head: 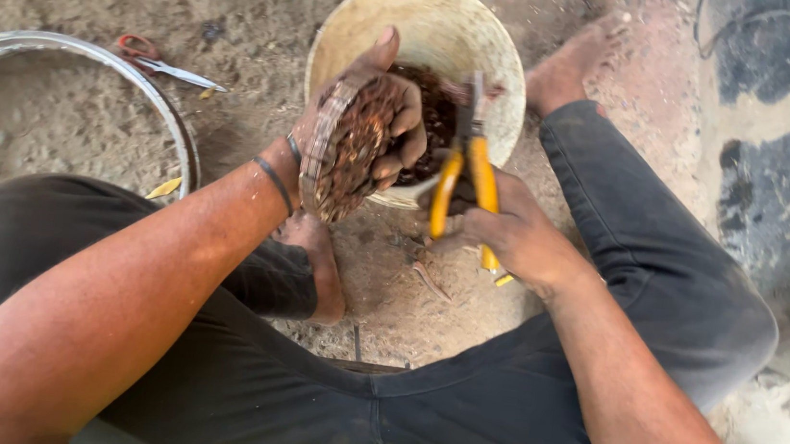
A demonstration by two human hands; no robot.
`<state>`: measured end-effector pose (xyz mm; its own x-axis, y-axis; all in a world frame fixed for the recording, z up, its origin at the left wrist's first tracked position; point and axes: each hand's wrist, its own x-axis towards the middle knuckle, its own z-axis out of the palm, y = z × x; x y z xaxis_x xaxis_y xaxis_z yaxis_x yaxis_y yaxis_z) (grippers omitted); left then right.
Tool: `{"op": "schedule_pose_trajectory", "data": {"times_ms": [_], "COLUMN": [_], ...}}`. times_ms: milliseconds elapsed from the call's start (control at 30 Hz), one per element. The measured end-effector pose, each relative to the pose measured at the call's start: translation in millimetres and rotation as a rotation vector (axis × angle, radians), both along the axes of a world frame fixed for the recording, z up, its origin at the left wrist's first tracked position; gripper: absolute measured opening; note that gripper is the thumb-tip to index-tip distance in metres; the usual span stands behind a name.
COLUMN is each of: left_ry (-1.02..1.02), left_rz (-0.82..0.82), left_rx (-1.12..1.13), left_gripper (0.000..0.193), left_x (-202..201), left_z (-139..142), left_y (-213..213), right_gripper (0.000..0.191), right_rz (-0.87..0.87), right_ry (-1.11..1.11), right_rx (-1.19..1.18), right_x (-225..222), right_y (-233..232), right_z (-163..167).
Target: The person uses an angle grinder to cut through copper windings on a fan stator and then pulls the cut wires out using pliers.
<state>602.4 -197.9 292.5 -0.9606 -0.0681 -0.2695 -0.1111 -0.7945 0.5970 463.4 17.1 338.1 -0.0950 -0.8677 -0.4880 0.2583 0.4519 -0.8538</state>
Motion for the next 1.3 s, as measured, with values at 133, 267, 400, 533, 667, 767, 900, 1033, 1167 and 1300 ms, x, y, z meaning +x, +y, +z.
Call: {"op": "schedule_pose_trajectory", "data": {"times_ms": [133,267,400,533,667,767,900,1033,1167,1300], "left_ry": [-0.077,-0.174,-0.214,-0.158,-0.150,-0.224,-0.097,-0.153,-0.217,-0.381], "left_rz": [0.078,0.221,0.220,0.132,0.070,0.095,0.085,0.046,0.016,0.010], "left_rx": [-0.075,-0.129,-0.189,-0.241,-0.265,-0.243,-0.363,-0.418,-0.567,-0.884], "left_gripper": [0.072,0.068,0.069,0.070,0.070,0.061,0.070,0.068,0.062,0.066], "left_x": [-1.3,0.1,3.4,2.6,1.8,-0.3,-1.9,-0.3,-1.2,-3.3], "left_z": [-6.4,-9.6,-12.3,-12.3,-8.8,-4.3,1.0,2.6,-1.5,-7.5], "left_y": [6.8,-5.6,-19.7,-23.4,-20.5,-19.8,-22.5,-25.3,-26.4,-35.3], "right_gripper": [0.043,0.052,0.045,0.070,0.045,0.039,0.042,0.046,0.046,0.045], "right_rz": [0.124,0.251,0.406,0.441,0.004,0.048,0.229,0.245,0.262,0.269], "right_ry": [0.104,0.002,0.370,0.790,0.413,0.340,0.434,0.515,0.460,0.452], "right_rx": [0.290,0.240,0.277,0.389,-0.029,0.131,-0.115,-0.207,0.056,0.231], "right_x": [10.9,21.0,23.0,17.1,15.6,21.6,16.5,11.6,10.3,8.2], "right_y": [0.4,0.5,-3.6,1.9,5.7,7.1,18.7,14.0,13.7,19.3], "right_z": [-3.5,-4.9,7.1,33.6,32.5,12.8,6.0,10.6,18.6,21.4]}}
